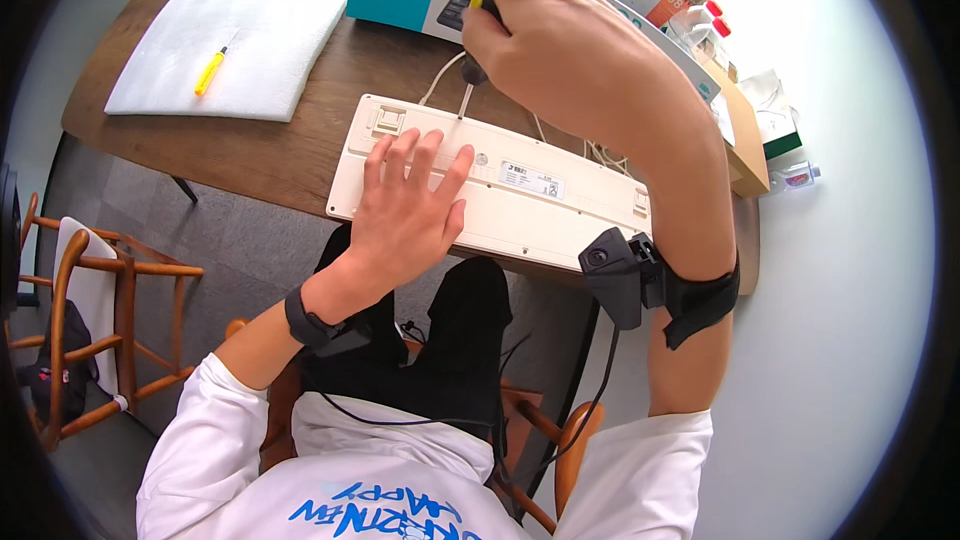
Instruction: The person unboxes a new keyboard and mouse set, takes the keyboard out of its plastic wrapping, and uses a screwdriver to remove screws from the back of the keyboard case.
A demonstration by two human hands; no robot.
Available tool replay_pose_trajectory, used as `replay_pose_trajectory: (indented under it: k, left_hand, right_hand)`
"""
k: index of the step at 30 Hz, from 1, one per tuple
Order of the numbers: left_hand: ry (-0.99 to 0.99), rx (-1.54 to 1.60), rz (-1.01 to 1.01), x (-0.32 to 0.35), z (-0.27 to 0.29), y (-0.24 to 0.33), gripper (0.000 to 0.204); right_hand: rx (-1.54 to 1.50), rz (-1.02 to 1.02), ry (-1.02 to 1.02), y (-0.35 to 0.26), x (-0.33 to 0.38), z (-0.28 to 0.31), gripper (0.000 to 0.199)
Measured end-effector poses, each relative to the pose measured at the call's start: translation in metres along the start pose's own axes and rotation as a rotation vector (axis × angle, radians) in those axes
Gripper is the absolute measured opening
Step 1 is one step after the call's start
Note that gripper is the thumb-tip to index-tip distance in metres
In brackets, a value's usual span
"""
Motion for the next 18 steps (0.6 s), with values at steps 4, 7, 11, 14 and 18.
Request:
replay_pose_trajectory:
  k: [4,7,11,14,18]
  left_hand:
    - [0.011,0.028,-0.027,-0.001,0.002,0.009,0.05]
    - [0.02,0.031,-0.017,0.004,0.0,0.003,0.05]
    - [0.019,0.031,-0.016,0.006,0.002,0.003,0.05]
    - [0.008,0.033,-0.018,0.006,0.002,0.005,0.05]
    - [0.008,0.015,-0.016,0.006,0.002,0.003,0.05]
  right_hand:
    - [0.023,0.105,0.279,0.035,0.003,-0.015,0.048]
    - [0.263,-0.192,0.209,0.026,-0.004,-0.021,0.045]
    - [0.199,-0.251,0.192,0.022,-0.008,-0.024,0.04]
    - [0.04,0.026,0.301,0.02,0.001,-0.027,0.031]
    - [-0.197,0.036,0.175,0.02,0.007,-0.026,0.031]
Point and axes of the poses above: each hand's wrist, its own x-axis away from the middle knuckle, its own z-axis out of the back of the hand, y = z × x, the point moved 4 cm from there along -x, towards the middle knuckle, and after that the axes turned 5 degrees about x, right-handed, at the moved point
